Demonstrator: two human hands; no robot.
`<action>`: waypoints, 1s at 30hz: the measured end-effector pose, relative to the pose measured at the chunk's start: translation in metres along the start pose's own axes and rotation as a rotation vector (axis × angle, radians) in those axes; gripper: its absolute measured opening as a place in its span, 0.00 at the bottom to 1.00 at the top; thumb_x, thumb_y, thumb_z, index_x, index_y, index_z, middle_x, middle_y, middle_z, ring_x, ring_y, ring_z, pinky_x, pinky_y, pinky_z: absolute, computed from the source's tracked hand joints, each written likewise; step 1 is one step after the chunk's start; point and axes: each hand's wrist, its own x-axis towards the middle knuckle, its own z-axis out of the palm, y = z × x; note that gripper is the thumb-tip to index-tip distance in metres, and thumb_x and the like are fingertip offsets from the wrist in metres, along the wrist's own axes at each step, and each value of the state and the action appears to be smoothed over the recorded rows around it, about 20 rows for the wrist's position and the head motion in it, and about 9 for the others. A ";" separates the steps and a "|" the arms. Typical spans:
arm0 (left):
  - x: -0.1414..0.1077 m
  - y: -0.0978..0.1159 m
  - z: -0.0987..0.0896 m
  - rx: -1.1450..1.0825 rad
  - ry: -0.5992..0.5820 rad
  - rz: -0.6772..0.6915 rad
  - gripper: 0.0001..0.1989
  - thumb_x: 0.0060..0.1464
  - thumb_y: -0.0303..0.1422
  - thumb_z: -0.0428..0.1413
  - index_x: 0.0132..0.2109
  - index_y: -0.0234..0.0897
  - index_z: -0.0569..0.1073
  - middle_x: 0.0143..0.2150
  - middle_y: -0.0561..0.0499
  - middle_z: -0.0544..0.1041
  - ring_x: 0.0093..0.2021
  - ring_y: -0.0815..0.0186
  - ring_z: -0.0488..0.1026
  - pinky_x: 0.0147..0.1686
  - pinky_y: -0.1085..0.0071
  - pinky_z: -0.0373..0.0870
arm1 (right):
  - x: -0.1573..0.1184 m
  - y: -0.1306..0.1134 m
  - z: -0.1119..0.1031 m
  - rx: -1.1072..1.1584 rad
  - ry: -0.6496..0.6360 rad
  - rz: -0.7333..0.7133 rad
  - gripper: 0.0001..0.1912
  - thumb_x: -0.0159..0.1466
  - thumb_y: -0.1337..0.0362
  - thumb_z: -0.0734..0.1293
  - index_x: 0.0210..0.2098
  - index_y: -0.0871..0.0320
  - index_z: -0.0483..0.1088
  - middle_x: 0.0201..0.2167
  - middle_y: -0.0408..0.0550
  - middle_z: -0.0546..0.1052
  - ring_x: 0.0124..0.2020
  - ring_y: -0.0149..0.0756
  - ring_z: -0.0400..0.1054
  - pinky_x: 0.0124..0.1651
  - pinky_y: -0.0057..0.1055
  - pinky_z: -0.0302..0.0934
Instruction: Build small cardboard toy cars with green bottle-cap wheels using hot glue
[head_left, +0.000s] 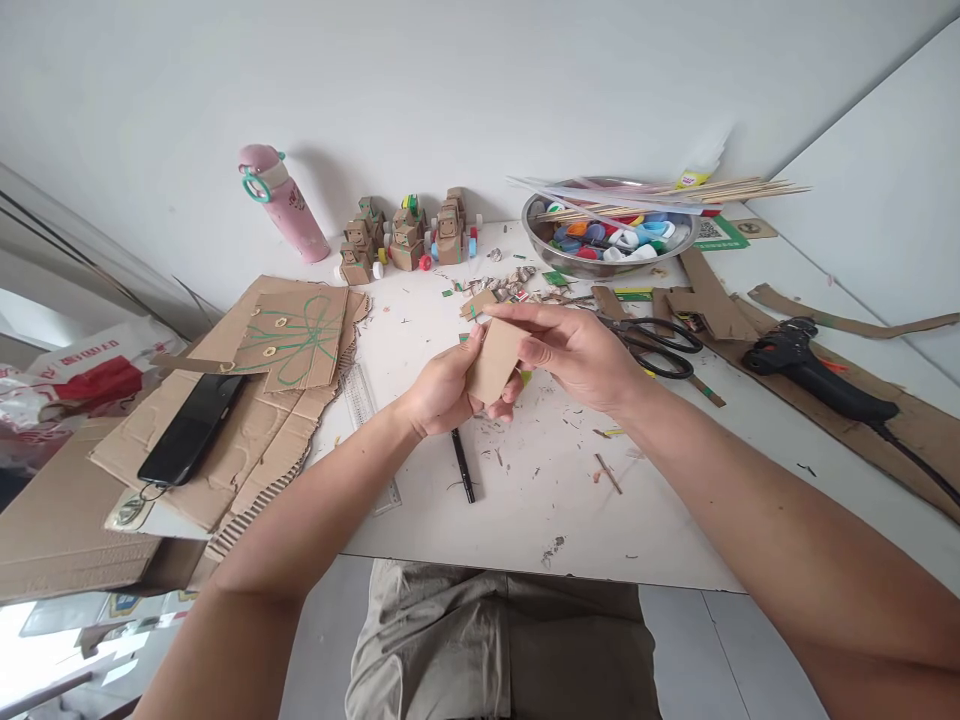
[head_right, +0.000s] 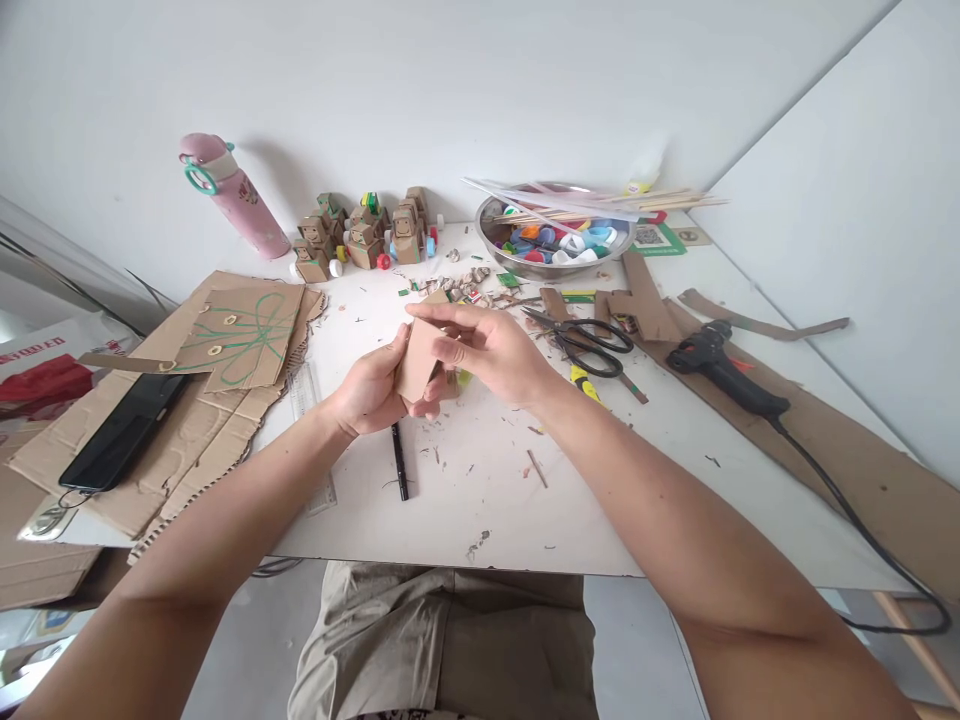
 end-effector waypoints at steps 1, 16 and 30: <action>0.000 0.000 0.001 0.019 0.009 -0.006 0.34 0.59 0.68 0.53 0.33 0.39 0.76 0.21 0.52 0.72 0.17 0.67 0.66 0.26 0.62 0.75 | 0.000 -0.001 0.000 -0.022 -0.008 -0.008 0.33 0.54 0.35 0.79 0.48 0.51 0.81 0.32 0.43 0.80 0.28 0.36 0.75 0.30 0.33 0.71; -0.002 0.003 -0.004 0.147 -0.057 0.069 0.32 0.46 0.63 0.70 0.36 0.37 0.77 0.22 0.56 0.71 0.18 0.71 0.66 0.21 0.71 0.71 | 0.000 -0.002 -0.003 -0.165 0.032 -0.100 0.29 0.60 0.36 0.76 0.46 0.53 0.79 0.37 0.46 0.82 0.27 0.32 0.72 0.32 0.31 0.71; 0.001 -0.009 -0.001 0.332 -0.010 0.130 0.36 0.46 0.69 0.63 0.32 0.38 0.72 0.23 0.55 0.70 0.21 0.71 0.67 0.23 0.71 0.69 | -0.001 -0.001 0.010 -0.295 0.244 -0.066 0.25 0.57 0.39 0.78 0.27 0.53 0.72 0.24 0.44 0.78 0.24 0.36 0.72 0.27 0.34 0.69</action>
